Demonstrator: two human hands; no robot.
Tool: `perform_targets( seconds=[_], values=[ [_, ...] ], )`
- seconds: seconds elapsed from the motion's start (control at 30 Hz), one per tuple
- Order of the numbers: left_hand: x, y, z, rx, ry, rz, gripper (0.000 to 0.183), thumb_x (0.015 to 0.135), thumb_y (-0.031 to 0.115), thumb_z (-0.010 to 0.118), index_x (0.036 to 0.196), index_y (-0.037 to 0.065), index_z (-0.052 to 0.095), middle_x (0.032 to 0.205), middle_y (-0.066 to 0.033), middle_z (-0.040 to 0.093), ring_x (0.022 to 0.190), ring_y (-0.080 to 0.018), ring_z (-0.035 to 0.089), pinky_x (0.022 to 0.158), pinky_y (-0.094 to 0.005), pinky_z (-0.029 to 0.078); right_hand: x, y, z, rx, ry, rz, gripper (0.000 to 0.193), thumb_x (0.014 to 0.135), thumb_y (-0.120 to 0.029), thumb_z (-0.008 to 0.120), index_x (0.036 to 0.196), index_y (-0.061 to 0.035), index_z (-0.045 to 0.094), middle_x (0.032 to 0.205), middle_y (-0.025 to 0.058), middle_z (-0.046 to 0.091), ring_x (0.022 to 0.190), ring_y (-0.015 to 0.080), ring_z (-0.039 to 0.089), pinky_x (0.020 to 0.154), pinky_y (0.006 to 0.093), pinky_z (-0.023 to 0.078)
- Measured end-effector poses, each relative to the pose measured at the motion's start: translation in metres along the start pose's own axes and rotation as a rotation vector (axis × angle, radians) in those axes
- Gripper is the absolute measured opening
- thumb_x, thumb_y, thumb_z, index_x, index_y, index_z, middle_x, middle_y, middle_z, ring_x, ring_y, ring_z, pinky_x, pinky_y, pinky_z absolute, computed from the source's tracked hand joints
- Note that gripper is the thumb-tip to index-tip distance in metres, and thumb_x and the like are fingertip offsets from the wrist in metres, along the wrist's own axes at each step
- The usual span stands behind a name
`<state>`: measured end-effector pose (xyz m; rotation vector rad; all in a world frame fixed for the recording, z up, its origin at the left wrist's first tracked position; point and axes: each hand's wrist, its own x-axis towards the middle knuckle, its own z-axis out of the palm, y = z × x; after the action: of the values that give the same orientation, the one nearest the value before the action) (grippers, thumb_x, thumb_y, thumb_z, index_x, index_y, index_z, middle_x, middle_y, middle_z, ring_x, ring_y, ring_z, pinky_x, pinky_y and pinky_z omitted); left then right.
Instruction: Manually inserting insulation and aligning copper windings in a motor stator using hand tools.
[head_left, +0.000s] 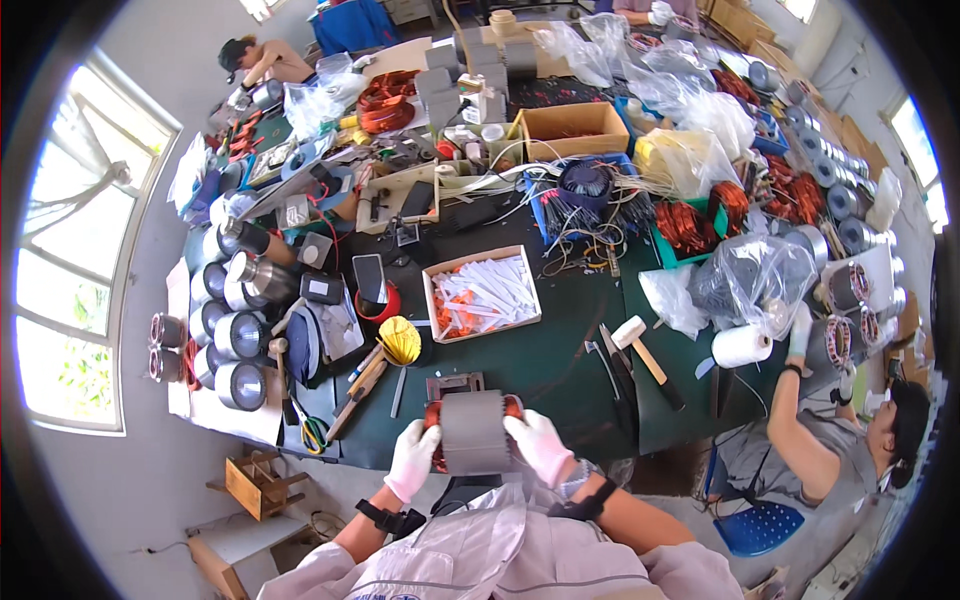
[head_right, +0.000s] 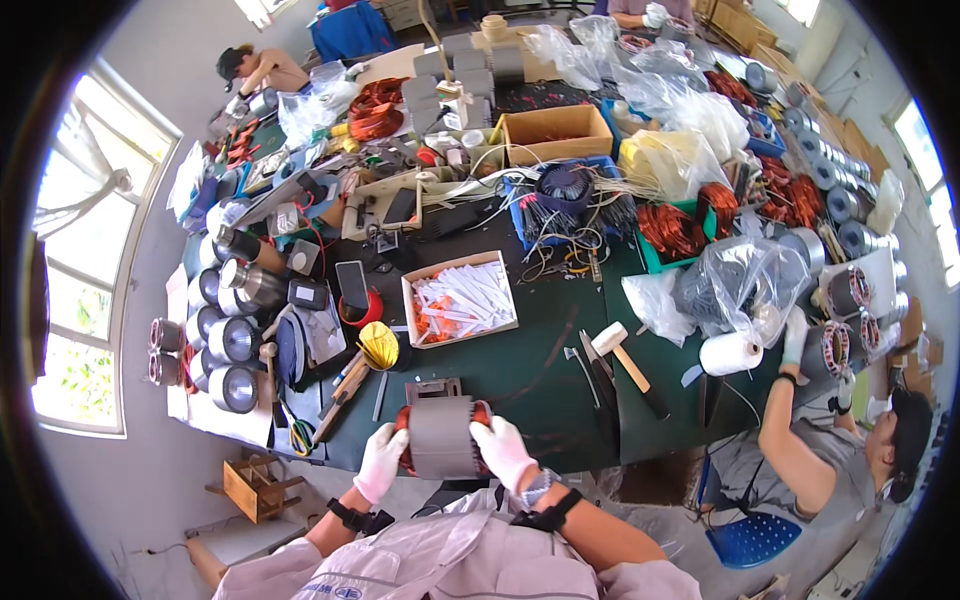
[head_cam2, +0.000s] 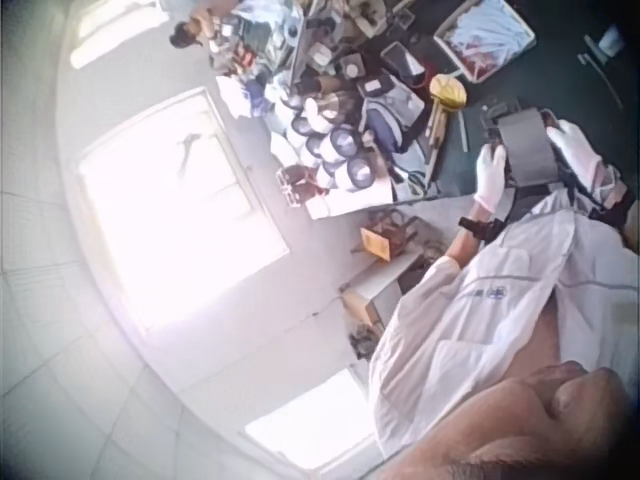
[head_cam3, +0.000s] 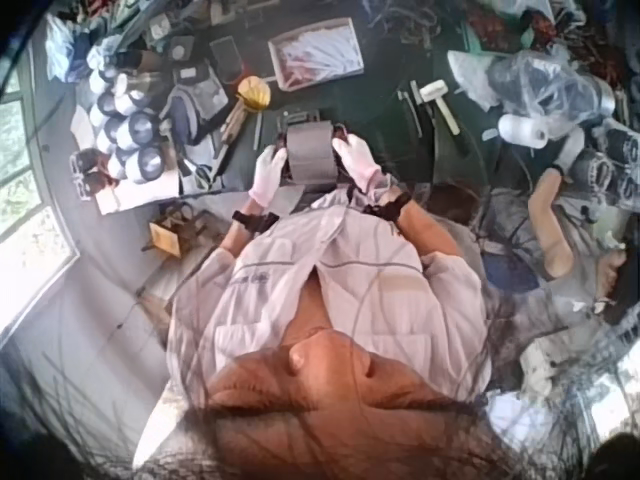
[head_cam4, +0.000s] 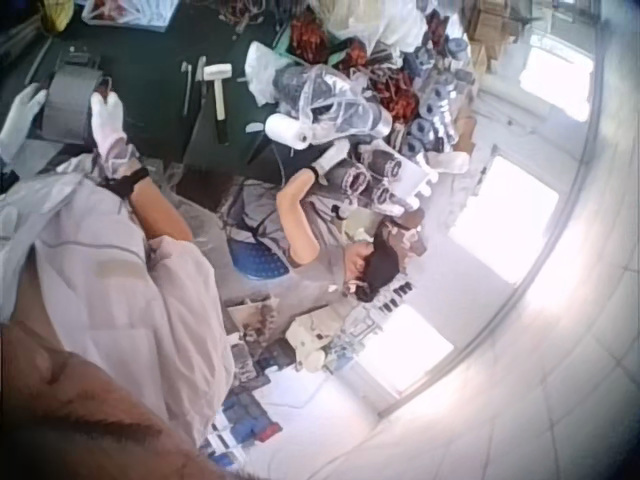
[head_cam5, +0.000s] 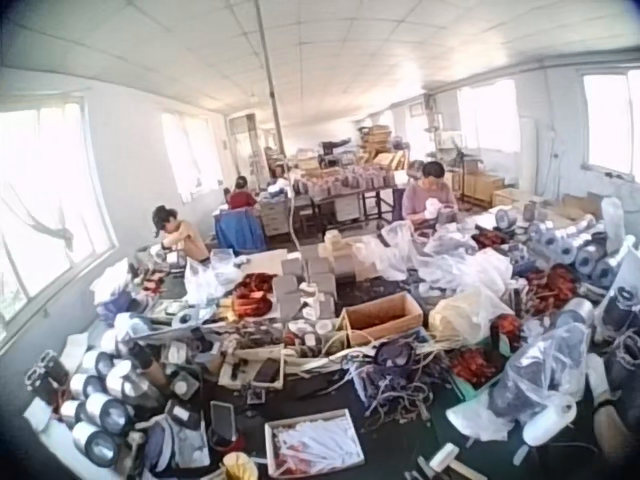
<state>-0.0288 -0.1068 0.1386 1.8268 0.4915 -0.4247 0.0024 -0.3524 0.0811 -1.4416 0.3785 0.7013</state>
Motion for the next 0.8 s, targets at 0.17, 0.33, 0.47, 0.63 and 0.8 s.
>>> perform_targets(
  seconds=[0.17, 0.33, 0.47, 0.63, 0.8],
  values=[
    [0.005, 0.049, 0.062, -0.023, -0.216, -0.074, 0.029, 0.105, 0.022, 0.06, 0.099, -0.006, 0.062, 0.083, -0.0052, 0.065, 0.074, -0.0113, 0.06, 0.065, -0.0323, 0.052, -0.012, 0.007, -0.077, -0.2, 0.19, -0.071, 0.029, 0.103, -0.03, 0.059, 0.093, -0.003, 0.061, 0.072, -0.0016, 0.056, 0.06, 0.0098, 0.052, 0.055, 0.0321, 0.042],
    [0.037, -0.003, 0.119, 0.142, -0.206, -0.037, 0.038, 0.102, 0.028, 0.064, 0.096, -0.009, 0.063, 0.084, -0.0103, 0.067, 0.079, -0.0158, 0.062, 0.072, -0.0367, 0.052, 0.017, 0.034, -0.117, -0.41, 0.276, -0.01, 0.034, 0.104, -0.033, 0.059, 0.095, -0.0004, 0.062, 0.073, 0.0012, 0.055, 0.065, 0.0123, 0.053, 0.059, 0.0359, 0.043],
    [0.036, -0.026, 0.117, -0.015, -0.297, -0.076, 0.039, 0.103, 0.028, 0.064, 0.107, -0.01, 0.066, 0.093, -0.0136, 0.072, 0.086, -0.0168, 0.063, 0.08, -0.037, 0.052, 0.022, 0.059, -0.128, -0.298, 0.309, -0.025, 0.045, 0.099, -0.039, 0.057, 0.098, 0.0053, 0.067, 0.082, 0.0222, 0.068, 0.08, 0.0373, 0.068, 0.073, 0.0473, 0.05],
    [0.04, -0.021, 0.077, 0.191, -0.146, 0.122, 0.032, 0.098, 0.023, 0.068, 0.114, -0.005, 0.066, 0.102, -0.0167, 0.071, 0.095, -0.028, 0.069, 0.087, -0.0386, 0.054, 0.011, 0.053, -0.128, -0.242, 0.361, -0.127, 0.043, 0.102, -0.034, 0.055, 0.101, 0.0083, 0.067, 0.084, 0.0139, 0.068, 0.078, 0.0224, 0.064, 0.072, 0.0419, 0.05],
    [0.049, -0.102, 0.064, 1.114, -0.061, 0.478, 0.032, 0.075, 0.015, 0.077, 0.103, 0.004, 0.066, 0.102, -0.0151, 0.068, 0.103, -0.0341, 0.065, 0.095, -0.0445, 0.049, 0.001, 0.032, -0.114, -0.229, 0.278, -0.113, 0.048, 0.11, -0.038, 0.049, 0.112, 0.0071, 0.068, 0.1, 0.0137, 0.071, 0.09, 0.0221, 0.063, 0.084, 0.0381, 0.05]
  ],
)
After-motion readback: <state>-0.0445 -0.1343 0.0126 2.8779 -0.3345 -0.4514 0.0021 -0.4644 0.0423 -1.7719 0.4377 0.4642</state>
